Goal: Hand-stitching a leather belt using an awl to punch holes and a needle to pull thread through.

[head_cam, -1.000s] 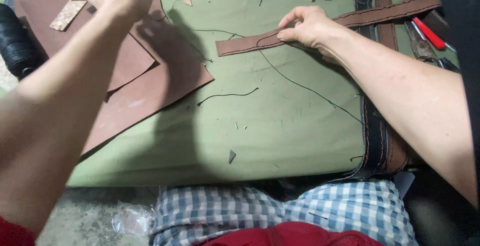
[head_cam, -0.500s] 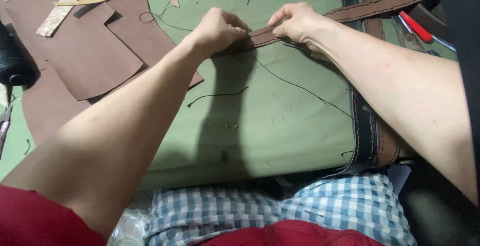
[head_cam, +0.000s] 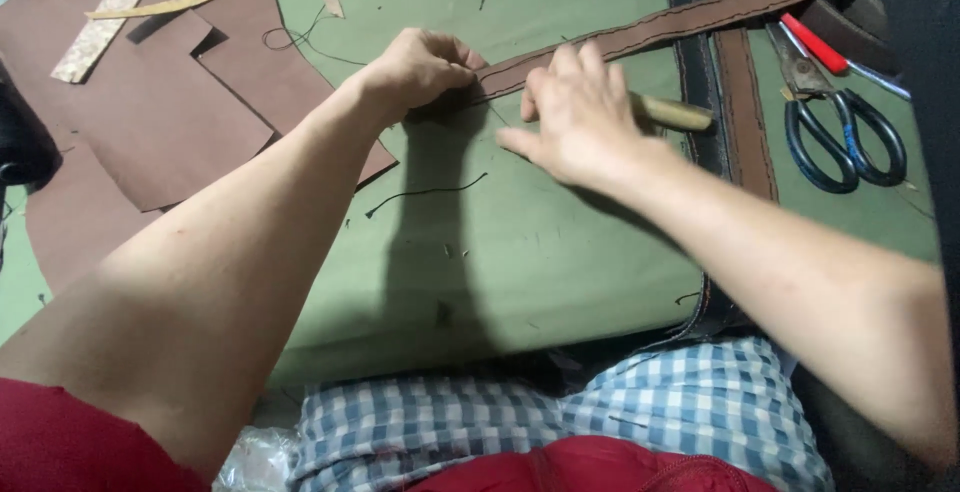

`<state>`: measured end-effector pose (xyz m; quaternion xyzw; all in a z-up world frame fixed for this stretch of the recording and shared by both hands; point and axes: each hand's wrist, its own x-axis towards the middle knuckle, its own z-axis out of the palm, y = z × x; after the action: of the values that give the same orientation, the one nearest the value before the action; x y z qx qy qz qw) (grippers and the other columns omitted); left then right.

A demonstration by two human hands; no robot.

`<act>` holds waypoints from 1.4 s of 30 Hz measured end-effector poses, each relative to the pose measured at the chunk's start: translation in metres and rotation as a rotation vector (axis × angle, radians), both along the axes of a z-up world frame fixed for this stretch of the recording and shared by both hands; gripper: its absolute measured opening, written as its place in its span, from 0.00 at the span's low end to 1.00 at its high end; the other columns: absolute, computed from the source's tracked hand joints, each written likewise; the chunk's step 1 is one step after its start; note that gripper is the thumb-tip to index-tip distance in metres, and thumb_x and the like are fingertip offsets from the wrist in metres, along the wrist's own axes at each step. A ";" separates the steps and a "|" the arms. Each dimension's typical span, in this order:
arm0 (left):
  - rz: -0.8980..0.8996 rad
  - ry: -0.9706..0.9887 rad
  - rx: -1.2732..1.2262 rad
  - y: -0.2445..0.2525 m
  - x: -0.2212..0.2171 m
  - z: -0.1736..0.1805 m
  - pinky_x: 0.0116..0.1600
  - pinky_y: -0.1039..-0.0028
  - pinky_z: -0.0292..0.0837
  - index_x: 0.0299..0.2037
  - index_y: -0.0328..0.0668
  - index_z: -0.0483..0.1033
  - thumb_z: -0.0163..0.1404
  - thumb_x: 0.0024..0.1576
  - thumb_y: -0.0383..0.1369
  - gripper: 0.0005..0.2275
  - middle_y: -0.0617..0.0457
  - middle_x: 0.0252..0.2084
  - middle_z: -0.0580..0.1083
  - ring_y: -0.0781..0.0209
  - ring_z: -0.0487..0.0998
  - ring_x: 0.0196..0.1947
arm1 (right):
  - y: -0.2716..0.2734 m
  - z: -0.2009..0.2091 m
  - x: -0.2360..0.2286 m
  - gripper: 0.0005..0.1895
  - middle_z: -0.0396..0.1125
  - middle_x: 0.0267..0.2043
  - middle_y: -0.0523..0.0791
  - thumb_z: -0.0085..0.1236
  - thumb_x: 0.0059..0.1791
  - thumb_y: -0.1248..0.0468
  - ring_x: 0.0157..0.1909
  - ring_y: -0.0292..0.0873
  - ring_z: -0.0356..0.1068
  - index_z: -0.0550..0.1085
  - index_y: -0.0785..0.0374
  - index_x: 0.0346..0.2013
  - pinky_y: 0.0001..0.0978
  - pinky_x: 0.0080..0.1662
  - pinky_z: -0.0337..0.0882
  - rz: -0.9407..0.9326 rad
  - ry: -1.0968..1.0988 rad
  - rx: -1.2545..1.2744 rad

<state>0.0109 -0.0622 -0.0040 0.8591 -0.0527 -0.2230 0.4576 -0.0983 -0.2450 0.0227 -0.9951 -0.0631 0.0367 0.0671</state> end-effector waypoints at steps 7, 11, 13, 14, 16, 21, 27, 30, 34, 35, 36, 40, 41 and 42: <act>0.015 -0.009 -0.016 -0.002 -0.003 0.000 0.35 0.82 0.67 0.33 0.54 0.81 0.53 0.53 0.30 0.04 0.64 0.29 0.75 0.71 0.71 0.29 | -0.012 -0.010 0.021 0.10 0.64 0.47 0.47 0.51 0.57 0.56 0.55 0.52 0.59 0.75 0.54 0.35 0.50 0.54 0.64 -0.146 0.118 0.207; 0.018 -0.009 -0.028 -0.003 -0.004 0.000 0.35 0.82 0.71 0.32 0.52 0.81 0.51 0.53 0.27 0.06 0.62 0.29 0.78 0.71 0.74 0.29 | -0.037 0.022 0.029 0.09 0.77 0.43 0.45 0.47 0.56 0.62 0.44 0.41 0.76 0.75 0.59 0.42 0.30 0.43 0.71 -0.344 0.240 0.669; 0.016 -0.016 -0.029 -0.002 -0.002 -0.003 0.37 0.83 0.71 0.33 0.52 0.81 0.53 0.52 0.28 0.05 0.63 0.30 0.77 0.71 0.73 0.31 | -0.043 0.054 0.015 0.15 0.76 0.41 0.48 0.46 0.59 0.61 0.36 0.38 0.76 0.70 0.65 0.57 0.21 0.32 0.69 -0.496 0.329 0.918; 0.016 -0.015 -0.027 -0.002 -0.001 -0.004 0.35 0.82 0.70 0.33 0.53 0.81 0.52 0.52 0.28 0.05 0.63 0.30 0.77 0.71 0.73 0.30 | -0.045 0.070 0.008 0.10 0.72 0.37 0.43 0.48 0.59 0.62 0.35 0.34 0.71 0.72 0.59 0.53 0.22 0.35 0.72 -0.622 0.309 0.961; 0.010 -0.018 -0.029 -0.003 -0.002 -0.003 0.34 0.82 0.70 0.32 0.53 0.80 0.51 0.52 0.28 0.06 0.62 0.29 0.77 0.71 0.73 0.29 | -0.057 0.077 0.003 0.06 0.69 0.34 0.37 0.51 0.58 0.63 0.34 0.30 0.67 0.73 0.53 0.49 0.23 0.37 0.75 -0.752 0.278 1.004; 0.017 0.020 0.005 -0.005 -0.010 0.010 0.34 0.80 0.72 0.33 0.53 0.81 0.48 0.53 0.26 0.08 0.61 0.31 0.78 0.69 0.75 0.30 | -0.051 0.090 -0.020 0.09 0.72 0.32 0.42 0.52 0.58 0.66 0.28 0.33 0.70 0.74 0.56 0.53 0.18 0.29 0.73 -0.651 0.326 0.975; 0.002 -0.333 0.288 -0.011 -0.017 0.018 0.57 0.70 0.72 0.44 0.68 0.83 0.47 0.56 0.33 0.13 0.61 0.52 0.81 0.66 0.79 0.53 | -0.045 0.105 -0.027 0.12 0.70 0.42 0.44 0.46 0.59 0.68 0.37 0.35 0.70 0.70 0.60 0.57 0.22 0.40 0.75 -0.526 0.293 0.881; -0.108 -0.548 0.208 -0.033 -0.028 0.030 0.51 0.67 0.64 0.49 0.70 0.79 0.61 0.40 0.63 0.27 0.70 0.46 0.81 0.66 0.79 0.50 | -0.056 0.097 0.010 0.13 0.72 0.47 0.48 0.45 0.60 0.59 0.40 0.42 0.75 0.66 0.60 0.57 0.33 0.38 0.78 -0.240 0.229 0.848; -0.293 -0.333 -0.438 -0.048 -0.032 0.058 0.47 0.75 0.79 0.51 0.46 0.77 0.61 0.45 0.23 0.21 0.54 0.46 0.74 0.63 0.79 0.42 | -0.032 0.128 0.033 0.25 0.66 0.47 0.46 0.36 0.60 0.45 0.45 0.42 0.71 0.69 0.64 0.48 0.30 0.50 0.77 -0.030 0.307 0.719; -0.239 -0.236 -0.434 -0.044 -0.039 0.072 0.37 0.83 0.73 0.51 0.46 0.80 0.59 0.52 0.27 0.15 0.58 0.48 0.79 0.73 0.74 0.32 | -0.026 0.136 0.035 0.22 0.69 0.51 0.47 0.35 0.60 0.51 0.49 0.42 0.73 0.70 0.65 0.54 0.31 0.54 0.78 0.067 0.327 0.697; -0.185 -0.140 -0.430 -0.039 -0.046 0.086 0.28 0.90 0.67 0.50 0.46 0.83 0.58 0.58 0.32 0.11 0.62 0.51 0.83 0.83 0.68 0.23 | -0.021 0.145 0.036 0.22 0.72 0.55 0.49 0.35 0.59 0.57 0.54 0.43 0.75 0.71 0.66 0.60 0.33 0.58 0.78 0.164 0.346 0.673; -0.033 -0.178 -0.335 -0.001 -0.042 0.074 0.34 0.83 0.69 0.37 0.53 0.76 0.57 0.59 0.40 0.05 0.64 0.31 0.74 0.74 0.74 0.27 | -0.031 0.125 0.032 0.35 0.67 0.66 0.43 0.27 0.52 0.37 0.60 0.46 0.70 0.68 0.53 0.62 0.55 0.70 0.52 0.024 0.301 0.432; 0.070 -0.136 -0.381 0.008 -0.045 0.074 0.39 0.80 0.74 0.40 0.48 0.78 0.53 0.58 0.37 0.06 0.61 0.37 0.75 0.73 0.77 0.29 | -0.041 0.110 0.036 0.26 0.69 0.51 0.43 0.32 0.54 0.47 0.45 0.46 0.68 0.71 0.51 0.58 0.51 0.52 0.58 0.014 0.148 0.293; 0.174 -0.094 -0.426 0.016 -0.047 0.073 0.43 0.76 0.78 0.43 0.42 0.79 0.50 0.57 0.34 0.09 0.58 0.42 0.77 0.71 0.79 0.32 | -0.051 0.095 0.039 0.19 0.72 0.36 0.43 0.36 0.56 0.58 0.30 0.47 0.65 0.74 0.50 0.54 0.47 0.34 0.64 0.008 -0.007 0.156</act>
<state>-0.0365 -0.0460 0.0692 0.7537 -0.0454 -0.1264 0.6434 -0.0588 -0.2956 0.1178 -0.9867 -0.0697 0.0286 0.1439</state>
